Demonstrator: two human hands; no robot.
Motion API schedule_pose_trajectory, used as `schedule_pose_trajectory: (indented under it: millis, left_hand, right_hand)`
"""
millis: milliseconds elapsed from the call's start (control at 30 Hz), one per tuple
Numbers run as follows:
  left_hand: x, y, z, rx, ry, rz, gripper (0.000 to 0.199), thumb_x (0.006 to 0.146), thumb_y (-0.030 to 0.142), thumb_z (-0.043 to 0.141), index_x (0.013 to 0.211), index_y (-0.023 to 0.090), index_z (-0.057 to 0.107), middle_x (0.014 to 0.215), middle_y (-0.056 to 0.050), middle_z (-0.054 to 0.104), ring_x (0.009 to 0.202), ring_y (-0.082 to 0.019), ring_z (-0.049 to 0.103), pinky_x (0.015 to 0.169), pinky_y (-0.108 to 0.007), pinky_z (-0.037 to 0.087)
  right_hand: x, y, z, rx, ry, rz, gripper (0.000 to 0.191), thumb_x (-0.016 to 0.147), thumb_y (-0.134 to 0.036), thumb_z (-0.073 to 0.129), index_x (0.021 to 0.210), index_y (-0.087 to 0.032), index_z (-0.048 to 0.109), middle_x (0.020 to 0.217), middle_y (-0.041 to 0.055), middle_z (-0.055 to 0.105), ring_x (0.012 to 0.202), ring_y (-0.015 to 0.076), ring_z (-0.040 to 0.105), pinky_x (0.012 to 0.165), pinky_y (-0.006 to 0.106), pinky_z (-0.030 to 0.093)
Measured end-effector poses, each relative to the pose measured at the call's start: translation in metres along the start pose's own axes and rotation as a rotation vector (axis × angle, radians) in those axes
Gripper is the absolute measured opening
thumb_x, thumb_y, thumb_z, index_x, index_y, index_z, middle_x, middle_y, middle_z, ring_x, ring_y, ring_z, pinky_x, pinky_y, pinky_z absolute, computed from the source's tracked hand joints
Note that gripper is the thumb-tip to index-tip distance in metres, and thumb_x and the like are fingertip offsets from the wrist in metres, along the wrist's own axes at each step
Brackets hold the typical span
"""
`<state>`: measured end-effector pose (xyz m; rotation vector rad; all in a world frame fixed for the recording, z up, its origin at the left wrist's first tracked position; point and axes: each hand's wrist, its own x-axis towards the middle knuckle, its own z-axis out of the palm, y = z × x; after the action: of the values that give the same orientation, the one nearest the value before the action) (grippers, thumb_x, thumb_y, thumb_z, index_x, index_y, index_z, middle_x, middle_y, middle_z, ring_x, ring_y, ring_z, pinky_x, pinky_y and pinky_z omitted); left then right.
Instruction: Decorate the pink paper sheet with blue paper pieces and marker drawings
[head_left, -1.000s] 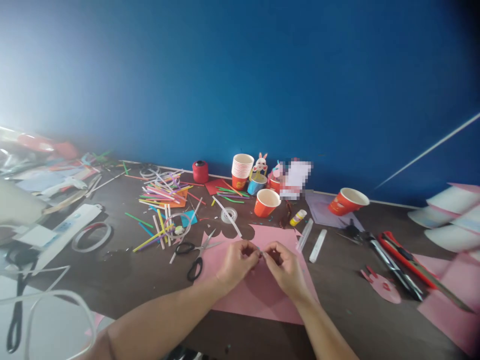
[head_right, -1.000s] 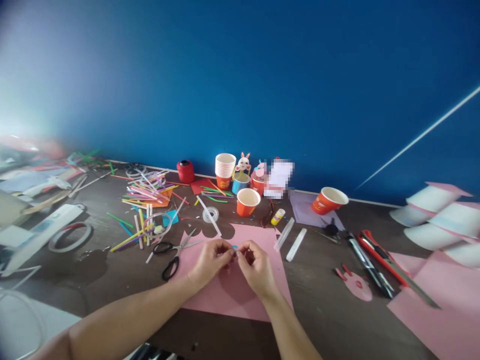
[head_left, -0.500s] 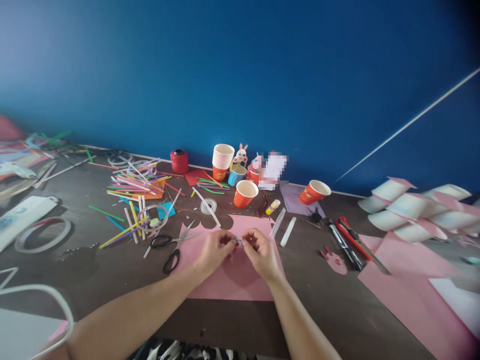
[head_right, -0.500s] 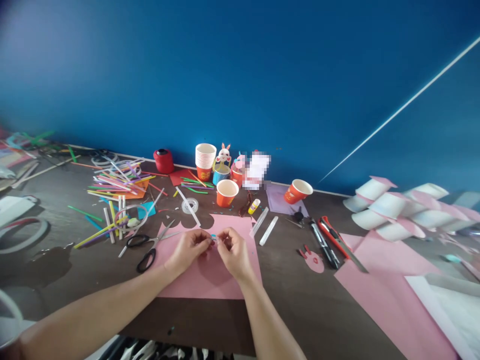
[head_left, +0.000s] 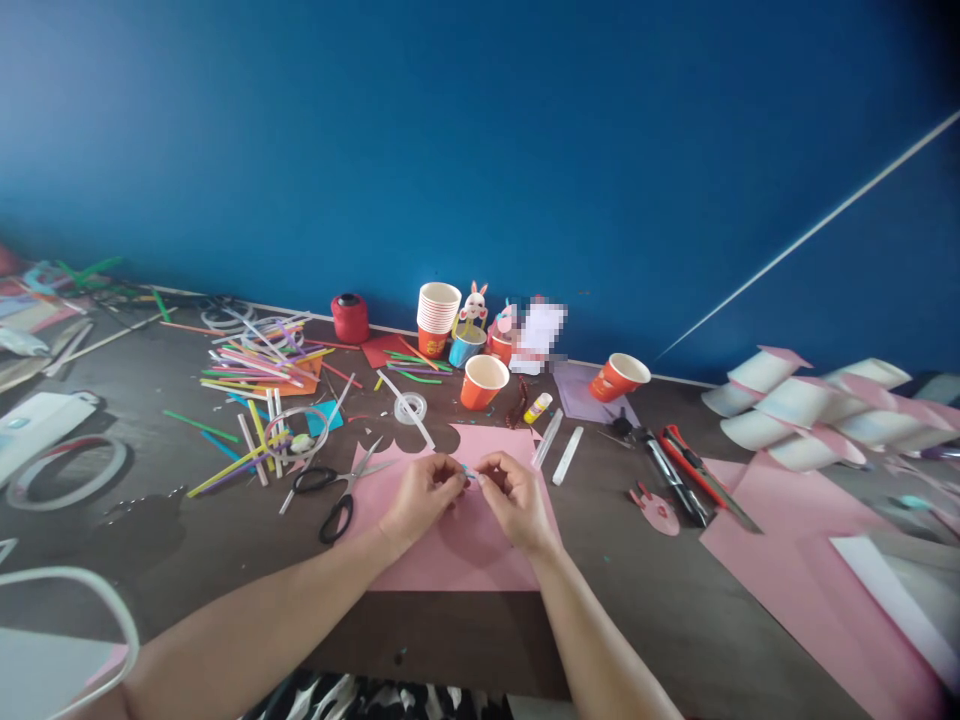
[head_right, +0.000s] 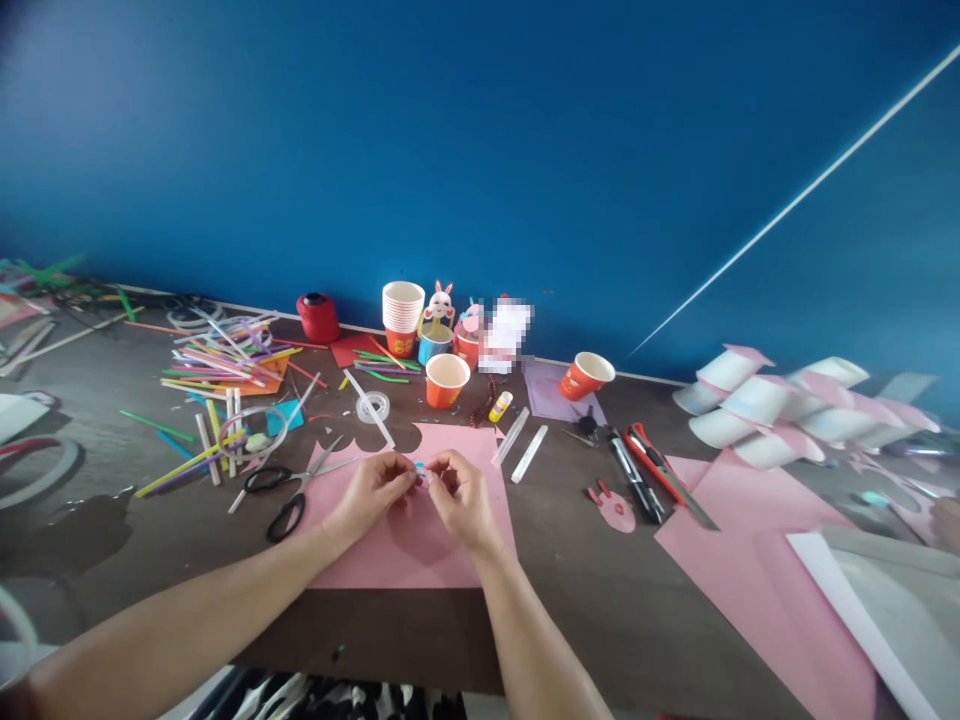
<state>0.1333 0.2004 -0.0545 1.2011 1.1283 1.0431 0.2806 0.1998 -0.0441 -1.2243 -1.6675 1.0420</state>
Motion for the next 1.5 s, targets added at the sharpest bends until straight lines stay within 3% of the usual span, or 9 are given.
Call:
schedule_pose_trajectory:
  millis: [167,500,933,1200,1500]
  left_hand:
    - [-0.0005,0.0003,0.0009,-0.01,-0.002,-0.006,0.014,0.072,0.026,0.053,0.07,0.013,0.055,0.057,0.001,0.055,0.043,-0.008,0.049,0.043,-0.019,0.04]
    - [0.001,-0.0032,0.0001,0.07,-0.017,0.054,0.011,0.071,0.025,0.055,0.07,0.014,0.056,0.054,0.002,0.053,0.045,-0.008,0.049,0.045,-0.019,0.038]
    - [-0.0005,-0.0002,0.0005,0.119,-0.041,0.072,0.017,0.074,0.029,0.053,0.068,0.014,0.058,0.056,0.001,0.055,0.046,-0.01,0.051,0.047,-0.02,0.039]
    - [0.0028,-0.0086,0.0003,0.129,-0.038,0.056,0.018,0.074,0.03,0.052,0.067,0.014,0.058,0.056,0.001,0.055,0.046,-0.009,0.049,0.046,-0.02,0.038]
    - [0.0036,-0.0088,0.0004,0.158,-0.052,0.052,0.017,0.074,0.028,0.052,0.068,0.014,0.06,0.056,0.0,0.056,0.05,-0.011,0.051,0.048,-0.021,0.038]
  right_hand:
    - [0.0002,0.0003,0.0005,-0.021,-0.036,0.005,0.012,0.081,-0.028,0.048,0.081,-0.017,0.053,0.069,0.0012,0.055,0.058,0.0118,0.05,0.052,0.022,0.039]
    - [0.0019,0.0043,0.0032,-0.062,0.01,-0.009,0.01,0.078,-0.026,0.048,0.073,-0.018,0.052,0.067,0.001,0.056,0.056,0.0119,0.05,0.051,0.023,0.039]
    - [0.0006,0.0016,0.0019,-0.061,0.004,-0.025,0.005,0.074,-0.02,0.048,0.069,-0.018,0.049,0.056,-0.0041,0.045,0.048,0.0086,0.04,0.045,0.02,0.03]
    - [0.0009,0.0021,0.0031,-0.044,0.013,-0.044,0.009,0.075,-0.017,0.047,0.083,-0.018,0.051,0.071,-0.0008,0.054,0.053,0.0091,0.047,0.049,0.02,0.037]
    - [0.002,0.0073,0.0024,-0.071,0.017,-0.048,0.005,0.075,-0.017,0.048,0.076,-0.018,0.052,0.063,-0.0024,0.053,0.051,0.009,0.046,0.047,0.02,0.036]
